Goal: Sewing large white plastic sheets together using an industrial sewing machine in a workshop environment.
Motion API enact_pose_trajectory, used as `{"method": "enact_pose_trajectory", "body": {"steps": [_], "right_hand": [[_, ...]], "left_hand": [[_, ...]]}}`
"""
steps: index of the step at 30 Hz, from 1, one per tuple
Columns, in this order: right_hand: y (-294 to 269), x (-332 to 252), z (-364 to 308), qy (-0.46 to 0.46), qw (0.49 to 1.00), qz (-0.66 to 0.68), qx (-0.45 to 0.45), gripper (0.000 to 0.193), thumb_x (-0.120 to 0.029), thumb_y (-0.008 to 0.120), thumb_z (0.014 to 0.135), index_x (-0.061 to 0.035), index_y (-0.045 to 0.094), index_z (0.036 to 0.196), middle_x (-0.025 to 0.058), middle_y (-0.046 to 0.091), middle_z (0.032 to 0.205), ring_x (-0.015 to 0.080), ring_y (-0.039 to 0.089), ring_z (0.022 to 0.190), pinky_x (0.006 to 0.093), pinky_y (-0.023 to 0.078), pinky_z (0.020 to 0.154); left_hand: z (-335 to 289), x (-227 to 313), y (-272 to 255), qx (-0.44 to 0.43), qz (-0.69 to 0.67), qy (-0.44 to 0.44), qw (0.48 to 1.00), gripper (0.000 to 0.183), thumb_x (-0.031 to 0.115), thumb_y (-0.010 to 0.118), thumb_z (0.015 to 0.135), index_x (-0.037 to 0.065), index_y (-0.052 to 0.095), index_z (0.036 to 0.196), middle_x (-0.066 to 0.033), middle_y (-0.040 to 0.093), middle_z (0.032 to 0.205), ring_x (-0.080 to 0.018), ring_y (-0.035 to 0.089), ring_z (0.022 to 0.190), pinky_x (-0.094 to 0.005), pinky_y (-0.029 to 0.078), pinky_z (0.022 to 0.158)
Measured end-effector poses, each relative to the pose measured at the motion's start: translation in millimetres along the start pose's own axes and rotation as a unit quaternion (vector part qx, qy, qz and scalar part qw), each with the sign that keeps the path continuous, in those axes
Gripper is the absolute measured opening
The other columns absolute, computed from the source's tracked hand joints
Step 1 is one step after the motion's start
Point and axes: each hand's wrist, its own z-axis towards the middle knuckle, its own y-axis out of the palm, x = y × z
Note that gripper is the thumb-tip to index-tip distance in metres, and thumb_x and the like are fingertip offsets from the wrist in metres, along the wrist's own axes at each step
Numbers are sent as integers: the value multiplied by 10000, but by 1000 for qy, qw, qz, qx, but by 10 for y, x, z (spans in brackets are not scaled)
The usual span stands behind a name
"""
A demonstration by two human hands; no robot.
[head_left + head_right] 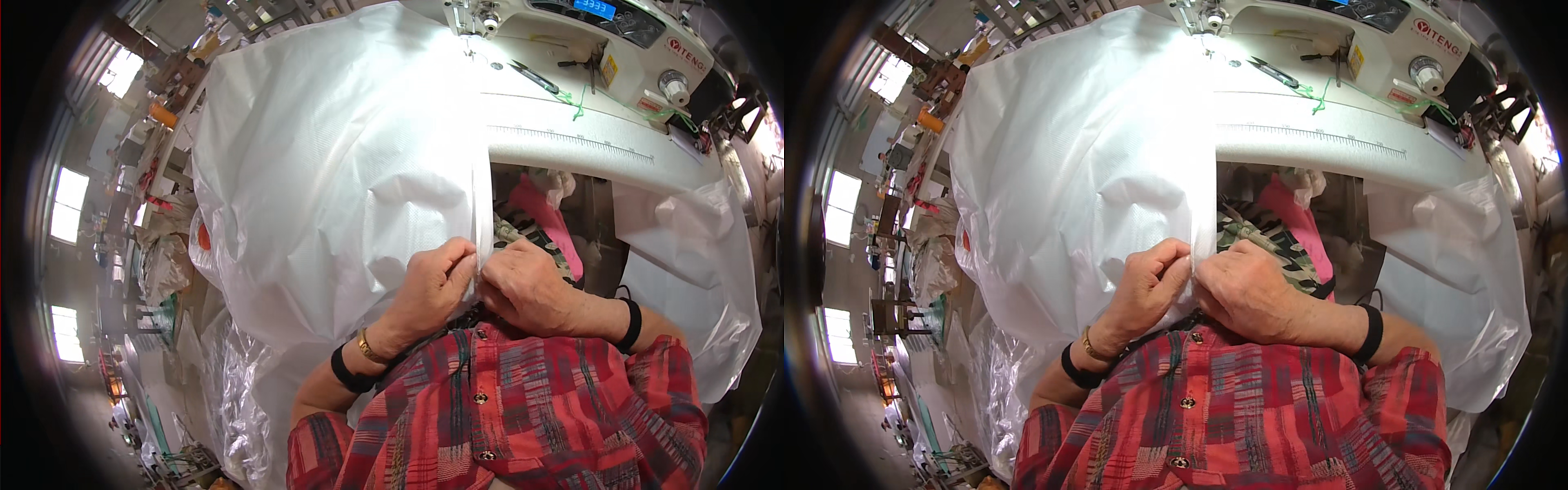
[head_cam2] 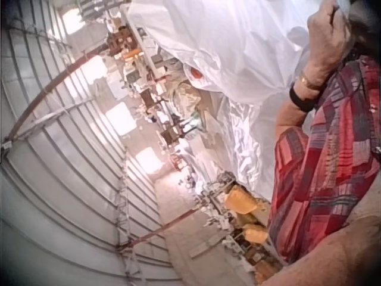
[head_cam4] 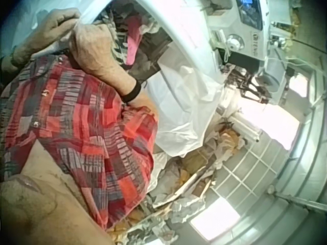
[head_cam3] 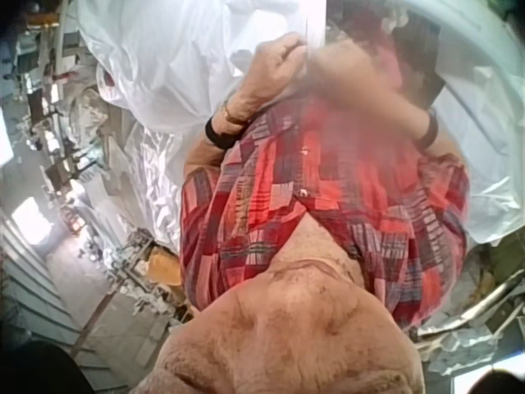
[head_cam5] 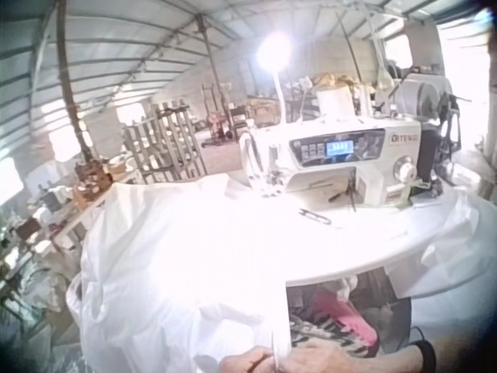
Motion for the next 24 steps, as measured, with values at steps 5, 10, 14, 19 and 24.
{"method": "enact_pose_trajectory", "body": {"steps": [5, 10, 14, 19, 24], "right_hand": [[30, -22, 73, -60, 997, -48, -13, 163, -146, 684, 797, -63, 546, 825, 69, 575, 746, 240, 606, 701, 367, 447, 679], [89, 248, 61, 44, 992, 114, 41, 161, -136, 697, 853, -17, 604, 910, 109, 630, 858, 248, 642, 801, 368, 497, 735], [451, 602, 215, 255, 901, 266, 229, 315, -165, 684, 919, 6, 577, 1162, 181, 661, 1005, 292, 671, 940, 385, 529, 819], [1046, 547, 1268, 64, 926, 357, -105, 411, -190, 573, 874, 48, 603, 1208, 274, 659, 1102, 333, 647, 1095, 385, 497, 946], [1534, 57, 2118, -202, 875, 392, -202, 323, -142, 587, 868, 24, 637, 1140, 254, 671, 1103, 344, 641, 1083, 398, 503, 939]], "left_hand": [[32, -92, -53, -10, -83, -65, 994, 250, 214, 644, 1007, -7, 582, 908, 8, 514, 667, -49, 450, 632, -273, 399, 547], [-43, -158, -218, -1, -65, -118, 991, 118, 102, 639, 982, 8, 631, 911, 52, 562, 735, -3, 486, 657, -188, 373, 573], [-120, 71, -495, 70, 96, -42, 992, 92, 71, 628, 967, -19, 629, 947, -5, 586, 732, -62, 533, 644, -237, 412, 584], [90, 858, -907, 109, 347, 143, 920, 82, 8, 628, 912, -13, 631, 991, -132, 637, 754, -261, 628, 646, -372, 478, 605], [319, 1311, -1119, -55, 531, 243, 810, 71, -15, 606, 852, -8, 621, 921, -176, 628, 807, -368, 626, 740, -442, 504, 683]]}}
